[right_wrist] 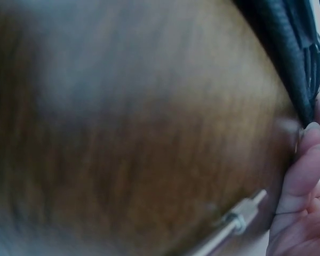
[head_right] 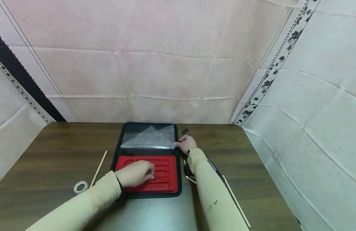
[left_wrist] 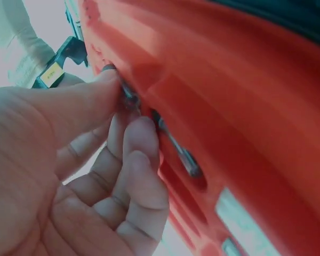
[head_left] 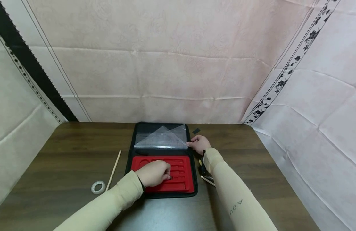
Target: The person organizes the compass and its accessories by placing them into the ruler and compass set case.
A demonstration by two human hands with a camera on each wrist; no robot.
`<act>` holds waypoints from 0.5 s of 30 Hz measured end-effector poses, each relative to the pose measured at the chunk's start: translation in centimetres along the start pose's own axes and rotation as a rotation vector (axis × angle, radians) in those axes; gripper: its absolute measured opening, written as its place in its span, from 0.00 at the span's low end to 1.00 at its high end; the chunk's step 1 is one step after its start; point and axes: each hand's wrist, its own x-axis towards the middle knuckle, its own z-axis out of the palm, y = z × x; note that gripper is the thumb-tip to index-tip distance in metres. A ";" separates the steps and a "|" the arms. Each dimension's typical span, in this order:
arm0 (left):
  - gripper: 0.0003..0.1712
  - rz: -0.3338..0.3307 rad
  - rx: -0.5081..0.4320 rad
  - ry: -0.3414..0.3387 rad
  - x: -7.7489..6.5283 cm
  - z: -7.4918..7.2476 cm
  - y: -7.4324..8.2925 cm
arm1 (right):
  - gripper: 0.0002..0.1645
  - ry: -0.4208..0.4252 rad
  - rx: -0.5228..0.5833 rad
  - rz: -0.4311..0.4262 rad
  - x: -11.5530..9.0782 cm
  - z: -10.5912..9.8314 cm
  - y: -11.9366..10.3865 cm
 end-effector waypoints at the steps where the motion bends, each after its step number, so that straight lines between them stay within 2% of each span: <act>1: 0.12 -0.011 -0.013 -0.009 0.1 -0.1 0.0 | 0.20 -0.002 0.002 -0.002 -0.1 0.0 0.0; 9: 0.16 -0.091 -0.060 -0.071 1.3 -0.2 -0.4 | 0.21 -0.005 0.004 -0.006 0.1 0.1 0.5; 15: 0.19 -0.189 -0.044 -0.066 1.7 -0.4 -0.6 | 0.21 -0.004 0.003 -0.003 0.4 0.0 0.6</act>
